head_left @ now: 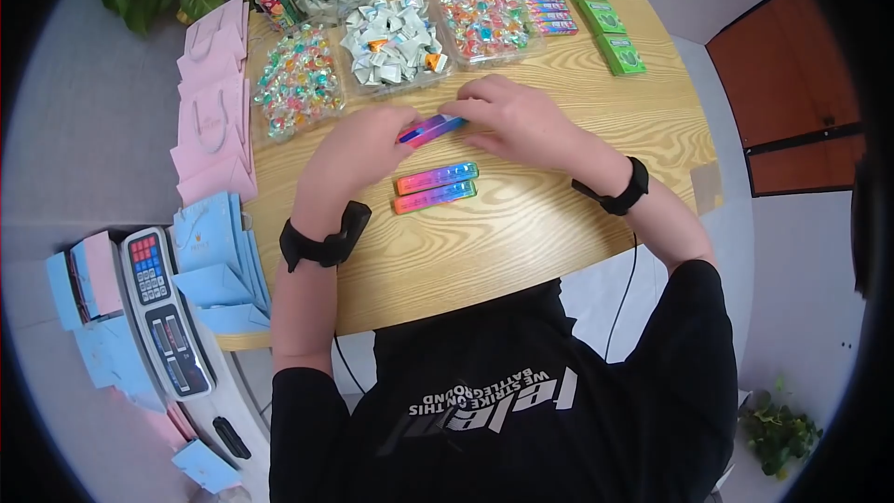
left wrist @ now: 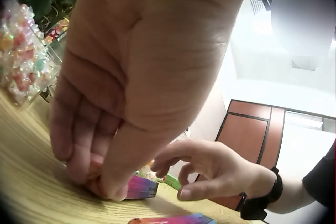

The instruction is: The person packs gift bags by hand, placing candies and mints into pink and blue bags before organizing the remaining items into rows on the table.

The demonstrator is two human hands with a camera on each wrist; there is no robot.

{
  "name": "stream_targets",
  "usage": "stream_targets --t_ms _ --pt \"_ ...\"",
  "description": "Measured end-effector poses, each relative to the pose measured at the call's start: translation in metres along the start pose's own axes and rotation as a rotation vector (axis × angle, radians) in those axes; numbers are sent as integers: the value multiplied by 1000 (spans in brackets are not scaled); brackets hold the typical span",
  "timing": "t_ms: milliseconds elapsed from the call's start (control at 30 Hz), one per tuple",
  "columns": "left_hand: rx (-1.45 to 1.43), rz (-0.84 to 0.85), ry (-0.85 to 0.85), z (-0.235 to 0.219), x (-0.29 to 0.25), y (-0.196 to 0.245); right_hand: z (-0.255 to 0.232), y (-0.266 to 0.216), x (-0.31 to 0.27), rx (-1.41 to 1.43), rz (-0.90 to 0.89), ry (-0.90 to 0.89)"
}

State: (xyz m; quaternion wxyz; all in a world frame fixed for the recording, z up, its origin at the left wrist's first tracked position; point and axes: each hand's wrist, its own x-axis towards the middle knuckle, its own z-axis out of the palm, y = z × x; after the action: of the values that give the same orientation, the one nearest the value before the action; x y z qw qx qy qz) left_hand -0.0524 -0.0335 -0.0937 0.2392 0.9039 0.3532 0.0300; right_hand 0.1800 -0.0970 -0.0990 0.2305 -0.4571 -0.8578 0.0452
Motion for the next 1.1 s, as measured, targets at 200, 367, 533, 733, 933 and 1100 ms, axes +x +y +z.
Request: stream_targets --t_ms 200,367,533,733,933,1100 --pt "-411 33 -135 8 8 -3 6 7 -1 18 -20 -192" --pt "-687 -101 -57 9 12 7 4 12 -13 154 149 -111" --pt "-348 39 -6 12 10 -4 -7 50 -33 185 343 -195" --pt "-155 15 -92 6 5 -1 -27 77 -47 43 531 -191" --pt "-182 -63 -15 13 1 -4 -47 72 -55 -74 810 -248" --pt "-100 -154 -108 2 2 7 -48 75 -66 -97 518 -67"
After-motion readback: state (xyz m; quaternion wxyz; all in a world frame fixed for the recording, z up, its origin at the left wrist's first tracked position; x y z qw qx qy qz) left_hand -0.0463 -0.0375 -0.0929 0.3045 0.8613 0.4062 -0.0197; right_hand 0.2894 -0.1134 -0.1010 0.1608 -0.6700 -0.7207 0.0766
